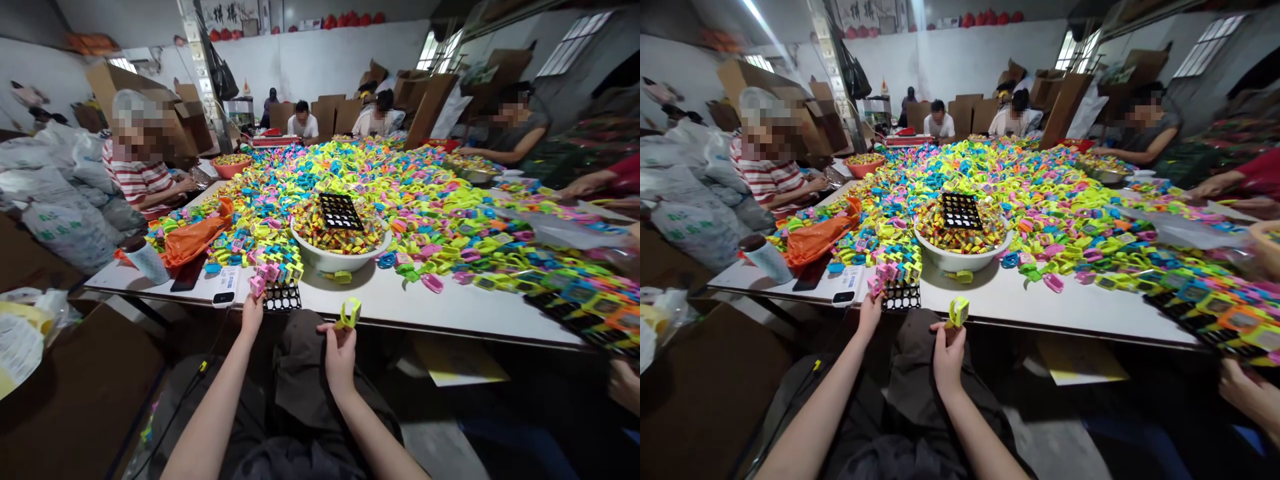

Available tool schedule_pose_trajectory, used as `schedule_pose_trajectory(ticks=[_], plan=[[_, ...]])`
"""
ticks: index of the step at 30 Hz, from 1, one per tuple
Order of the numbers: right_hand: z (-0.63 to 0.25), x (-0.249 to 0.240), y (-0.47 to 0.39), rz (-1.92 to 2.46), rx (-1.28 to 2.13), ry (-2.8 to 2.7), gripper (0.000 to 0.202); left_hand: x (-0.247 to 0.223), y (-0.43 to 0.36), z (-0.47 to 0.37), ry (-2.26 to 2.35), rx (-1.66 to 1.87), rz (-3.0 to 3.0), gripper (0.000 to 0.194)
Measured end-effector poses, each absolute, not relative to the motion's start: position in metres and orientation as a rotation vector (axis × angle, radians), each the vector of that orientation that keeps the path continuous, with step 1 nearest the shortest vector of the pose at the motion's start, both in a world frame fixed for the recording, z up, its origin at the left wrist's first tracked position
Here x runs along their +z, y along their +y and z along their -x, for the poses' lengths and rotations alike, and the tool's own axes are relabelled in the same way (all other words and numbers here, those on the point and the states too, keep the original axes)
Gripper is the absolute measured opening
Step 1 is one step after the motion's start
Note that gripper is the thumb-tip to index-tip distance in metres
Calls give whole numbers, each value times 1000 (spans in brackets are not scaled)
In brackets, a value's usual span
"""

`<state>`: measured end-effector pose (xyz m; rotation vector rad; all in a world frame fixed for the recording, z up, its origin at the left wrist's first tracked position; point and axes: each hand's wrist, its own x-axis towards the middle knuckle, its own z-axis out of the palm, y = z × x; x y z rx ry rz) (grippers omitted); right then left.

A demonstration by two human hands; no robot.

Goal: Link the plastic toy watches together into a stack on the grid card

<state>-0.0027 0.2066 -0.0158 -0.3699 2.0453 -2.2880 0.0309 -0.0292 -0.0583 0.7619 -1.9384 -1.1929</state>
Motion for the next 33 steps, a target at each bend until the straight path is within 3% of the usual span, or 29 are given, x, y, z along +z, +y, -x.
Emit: schedule_pose_trajectory(ticks=[19,33], plan=[[5,-20,208,319,-2256,1987,28,-72,-34,-31,-2216,-811,-837,33],[3,-15,206,367,-2233,2009,28,-72,-38,-28,-2233,-805,-809,25]])
